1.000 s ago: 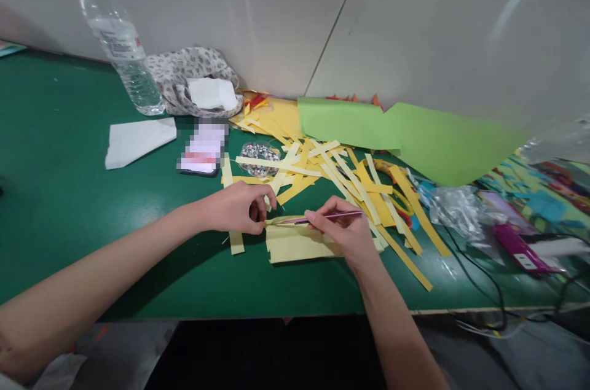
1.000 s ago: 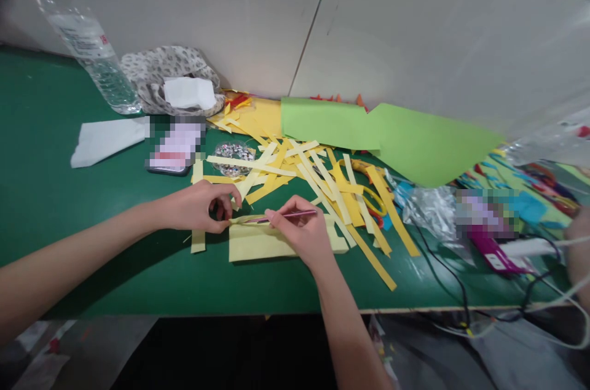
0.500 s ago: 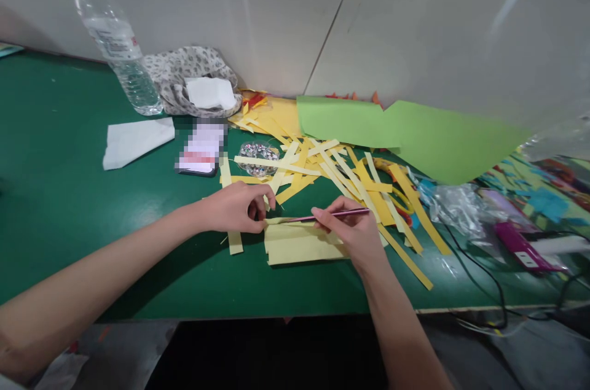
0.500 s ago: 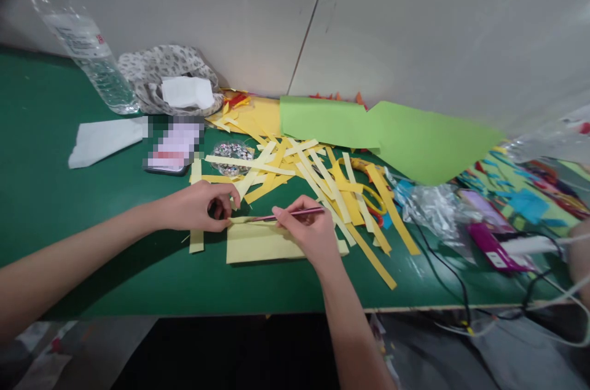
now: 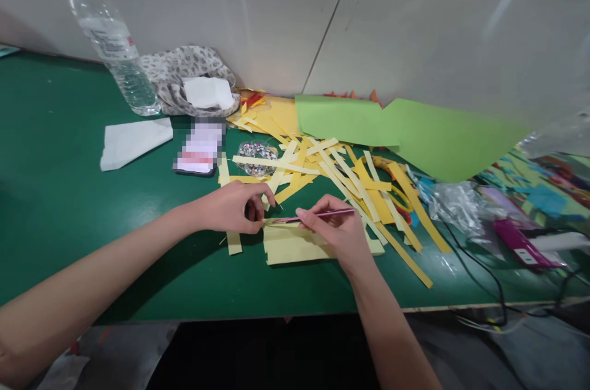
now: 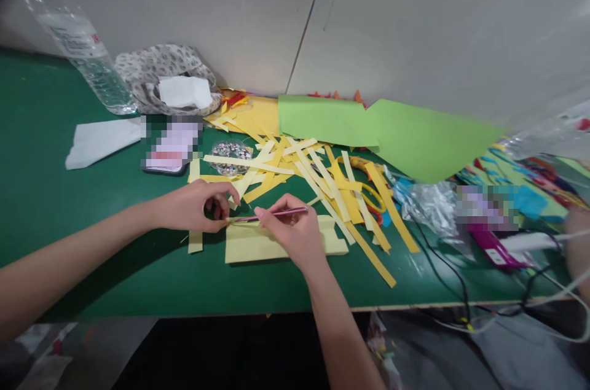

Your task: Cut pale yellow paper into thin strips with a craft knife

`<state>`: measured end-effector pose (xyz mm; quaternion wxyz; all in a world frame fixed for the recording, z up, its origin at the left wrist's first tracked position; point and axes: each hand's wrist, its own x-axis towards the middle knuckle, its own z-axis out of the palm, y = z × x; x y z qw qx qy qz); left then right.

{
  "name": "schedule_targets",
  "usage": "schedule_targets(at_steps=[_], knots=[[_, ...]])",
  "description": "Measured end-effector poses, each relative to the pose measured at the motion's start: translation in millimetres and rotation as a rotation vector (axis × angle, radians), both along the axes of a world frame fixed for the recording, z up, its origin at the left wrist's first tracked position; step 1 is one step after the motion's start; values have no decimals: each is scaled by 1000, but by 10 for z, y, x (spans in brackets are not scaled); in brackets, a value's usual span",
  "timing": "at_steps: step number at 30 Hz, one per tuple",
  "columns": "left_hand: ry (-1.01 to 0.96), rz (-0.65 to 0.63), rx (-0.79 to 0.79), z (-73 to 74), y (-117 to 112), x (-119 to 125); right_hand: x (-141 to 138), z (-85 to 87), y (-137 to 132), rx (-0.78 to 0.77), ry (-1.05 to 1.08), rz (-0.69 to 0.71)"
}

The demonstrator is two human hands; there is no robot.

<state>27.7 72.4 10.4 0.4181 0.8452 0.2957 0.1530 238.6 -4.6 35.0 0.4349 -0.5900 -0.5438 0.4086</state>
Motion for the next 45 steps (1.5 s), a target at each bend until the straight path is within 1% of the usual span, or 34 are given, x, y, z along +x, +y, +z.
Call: schedule_targets(at_steps=[10, 18, 26, 35, 39, 42, 45], knots=[[5, 2, -55, 20, -9, 2, 15, -49, 6, 0, 53, -18], [-4, 0, -41, 5, 2, 5, 9, -51, 9, 4, 20, -6], [18, 3, -29, 23, -2, 11, 10, -80, 10, 8, 46, -7], [13, -6, -32, 14, 1, 3, 70, -127, 0, 89, 79, -61], [19, 3, -22, 42, -8, 5, 69, -128, -9, 116, 79, -76], [43, 24, 5, 66, -32, 25, 76, -147, -10, 140, 81, -84], [71, 60, 66, 67, -68, 61, 89, -180, -6, 178, 65, -70]])
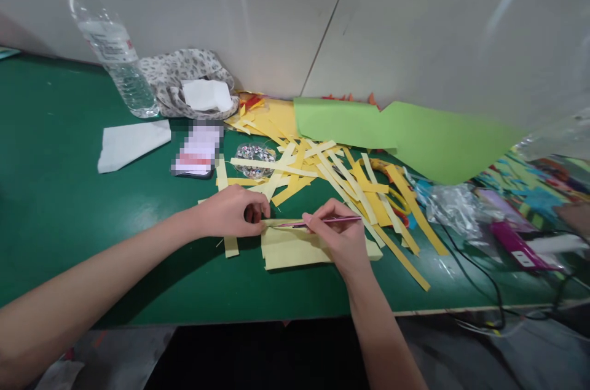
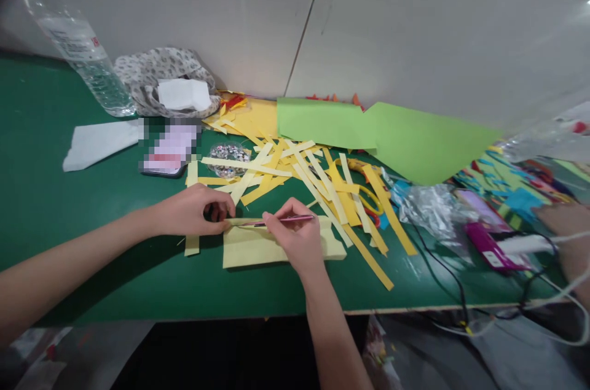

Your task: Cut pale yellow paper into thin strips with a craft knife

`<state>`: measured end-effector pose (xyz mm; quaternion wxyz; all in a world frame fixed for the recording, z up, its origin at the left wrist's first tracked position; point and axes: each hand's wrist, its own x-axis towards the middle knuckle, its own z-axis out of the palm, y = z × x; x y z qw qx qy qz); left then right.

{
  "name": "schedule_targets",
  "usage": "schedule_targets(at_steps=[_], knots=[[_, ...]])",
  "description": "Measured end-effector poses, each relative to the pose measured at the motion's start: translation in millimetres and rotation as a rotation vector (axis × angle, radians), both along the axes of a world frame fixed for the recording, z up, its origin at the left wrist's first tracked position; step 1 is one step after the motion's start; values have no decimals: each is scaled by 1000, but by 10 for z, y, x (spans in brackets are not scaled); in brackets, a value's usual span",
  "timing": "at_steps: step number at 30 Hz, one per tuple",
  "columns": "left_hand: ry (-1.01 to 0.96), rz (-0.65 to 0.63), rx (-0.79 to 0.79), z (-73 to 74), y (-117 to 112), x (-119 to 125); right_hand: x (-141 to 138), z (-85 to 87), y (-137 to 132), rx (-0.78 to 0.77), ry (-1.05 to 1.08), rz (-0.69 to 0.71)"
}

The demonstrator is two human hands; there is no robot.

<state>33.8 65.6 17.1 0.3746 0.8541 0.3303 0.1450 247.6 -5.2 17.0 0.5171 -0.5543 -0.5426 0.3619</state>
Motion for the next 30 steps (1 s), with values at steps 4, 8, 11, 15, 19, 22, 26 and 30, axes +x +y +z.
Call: schedule_targets(at_steps=[4, 8, 11, 15, 19, 22, 26, 30], knots=[[-14, 26, 37, -23, -24, 26, 6, -15, -14, 73, -39, -1], [-132, 147, -50, -48, 6, 13, 0, 19, -43, 241, 9, -142], [-263, 284, -157, -79, 46, 8, -12, 62, -46, 328, -50, -87], [-364, 355, -274, -126, 83, 19, -67, 139, 16, 433, -353, 69], [-389, 378, -285, -147, 88, 21, -164, 250, 204, 553, -564, 136], [-393, 355, -262, -146, 74, 19, -236, 328, 408, 609, -690, 142], [-386, 366, -233, -139, 60, 30, -282, 328, 610, 396, -811, 327], [-439, 457, -319, -139, 62, 60, -253, 235, 637, 303, -663, 289]])
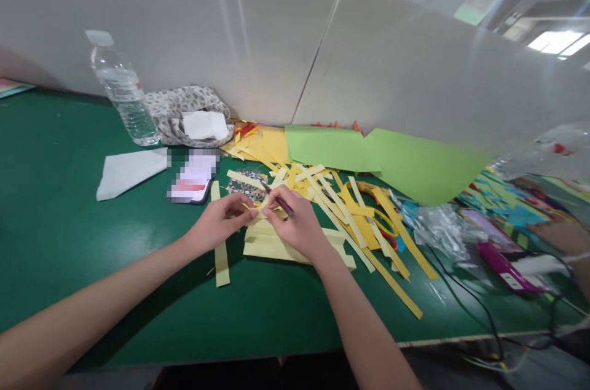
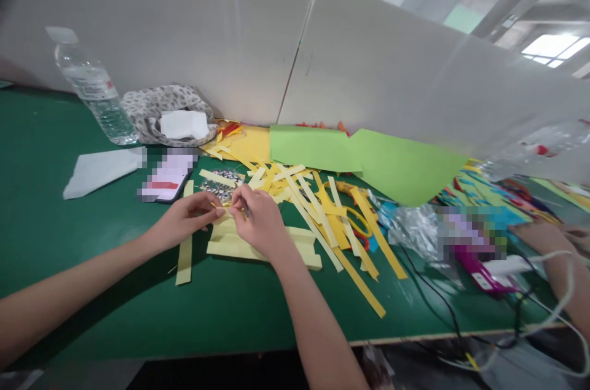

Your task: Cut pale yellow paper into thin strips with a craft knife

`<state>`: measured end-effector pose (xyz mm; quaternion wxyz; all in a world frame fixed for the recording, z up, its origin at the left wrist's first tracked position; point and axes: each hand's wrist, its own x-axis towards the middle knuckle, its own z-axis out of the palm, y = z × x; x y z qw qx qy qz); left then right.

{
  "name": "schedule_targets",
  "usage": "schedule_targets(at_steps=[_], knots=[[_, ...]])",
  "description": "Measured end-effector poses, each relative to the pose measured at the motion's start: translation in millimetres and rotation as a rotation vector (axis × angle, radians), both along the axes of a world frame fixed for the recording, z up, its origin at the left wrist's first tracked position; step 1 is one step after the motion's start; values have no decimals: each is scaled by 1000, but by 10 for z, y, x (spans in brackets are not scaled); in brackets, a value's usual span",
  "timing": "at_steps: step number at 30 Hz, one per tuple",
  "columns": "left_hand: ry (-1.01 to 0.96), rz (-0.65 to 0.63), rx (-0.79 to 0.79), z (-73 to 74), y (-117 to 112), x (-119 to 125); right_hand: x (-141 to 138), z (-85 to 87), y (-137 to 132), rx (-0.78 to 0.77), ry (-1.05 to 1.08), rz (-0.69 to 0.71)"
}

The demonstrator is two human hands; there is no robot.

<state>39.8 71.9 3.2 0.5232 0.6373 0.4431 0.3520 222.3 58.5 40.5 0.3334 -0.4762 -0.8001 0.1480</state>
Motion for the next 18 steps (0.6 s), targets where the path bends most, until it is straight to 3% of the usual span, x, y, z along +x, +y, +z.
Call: schedule_targets(at_steps=[4, 10, 15, 18], knots=[[-105, 69, -103, 5, -6, 29, 17, -76, -37, 47, 66, -74], [-161, 54, -99, 28, -23, 23, -83, -102, -35, 193, 44, -38], [-142, 20, -74, -8, -16, 5, -44, -59, -20, 315, 283, -253], [-134, 69, -25, -35, 6, -4, 8, -38, -14, 387, 266, -305]])
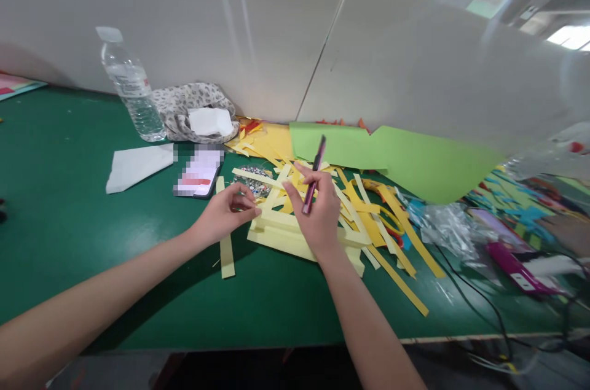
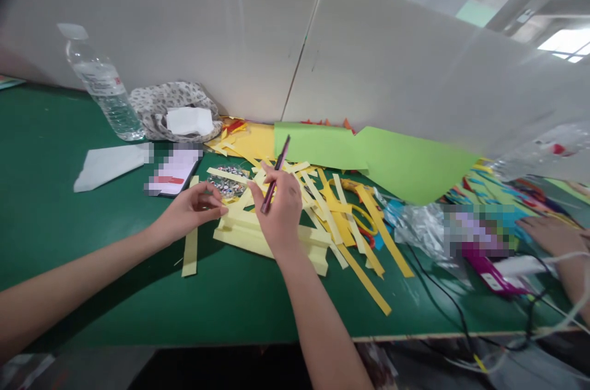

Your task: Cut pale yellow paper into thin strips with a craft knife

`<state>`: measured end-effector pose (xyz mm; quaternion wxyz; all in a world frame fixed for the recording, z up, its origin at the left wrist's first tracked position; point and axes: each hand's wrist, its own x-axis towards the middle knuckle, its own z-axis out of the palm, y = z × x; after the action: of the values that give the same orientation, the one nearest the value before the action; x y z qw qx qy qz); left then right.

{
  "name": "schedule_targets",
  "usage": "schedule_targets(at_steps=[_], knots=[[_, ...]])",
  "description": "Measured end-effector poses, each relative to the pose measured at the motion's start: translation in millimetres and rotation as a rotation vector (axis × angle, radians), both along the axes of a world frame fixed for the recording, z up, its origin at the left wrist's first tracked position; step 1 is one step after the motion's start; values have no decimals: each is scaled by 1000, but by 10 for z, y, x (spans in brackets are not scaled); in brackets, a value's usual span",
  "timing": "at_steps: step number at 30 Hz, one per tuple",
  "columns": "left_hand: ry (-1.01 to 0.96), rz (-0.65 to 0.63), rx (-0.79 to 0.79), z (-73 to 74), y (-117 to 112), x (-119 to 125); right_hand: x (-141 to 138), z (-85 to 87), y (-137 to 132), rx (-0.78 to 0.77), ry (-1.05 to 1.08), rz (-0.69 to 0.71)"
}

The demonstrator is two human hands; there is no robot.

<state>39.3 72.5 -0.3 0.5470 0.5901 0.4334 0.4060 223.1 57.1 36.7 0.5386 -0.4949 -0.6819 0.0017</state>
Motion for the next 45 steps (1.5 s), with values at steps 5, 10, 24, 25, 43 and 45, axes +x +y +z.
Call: schedule_targets(at_steps=[5, 10, 24, 25, 43, 45], knots=[[-65, 56, 90, 4, 25, -13, 42, 31, -22, -6, 4, -15], [-39, 131, 158, 58, 3, -6, 35, 15, -21, -78, -288, 111], [72, 313, 283, 111, 106, -124, 310, 31, 55, -110, -219, 57], [73, 314, 278, 104, 113, -128, 365, 25, 62, -152, -150, 60], [154, 188, 192, 66, 94, -108, 599, -41, 74, -375, 292, 64], [132, 200, 177, 65, 102, -108, 626, -24, 68, -367, 289, 52]])
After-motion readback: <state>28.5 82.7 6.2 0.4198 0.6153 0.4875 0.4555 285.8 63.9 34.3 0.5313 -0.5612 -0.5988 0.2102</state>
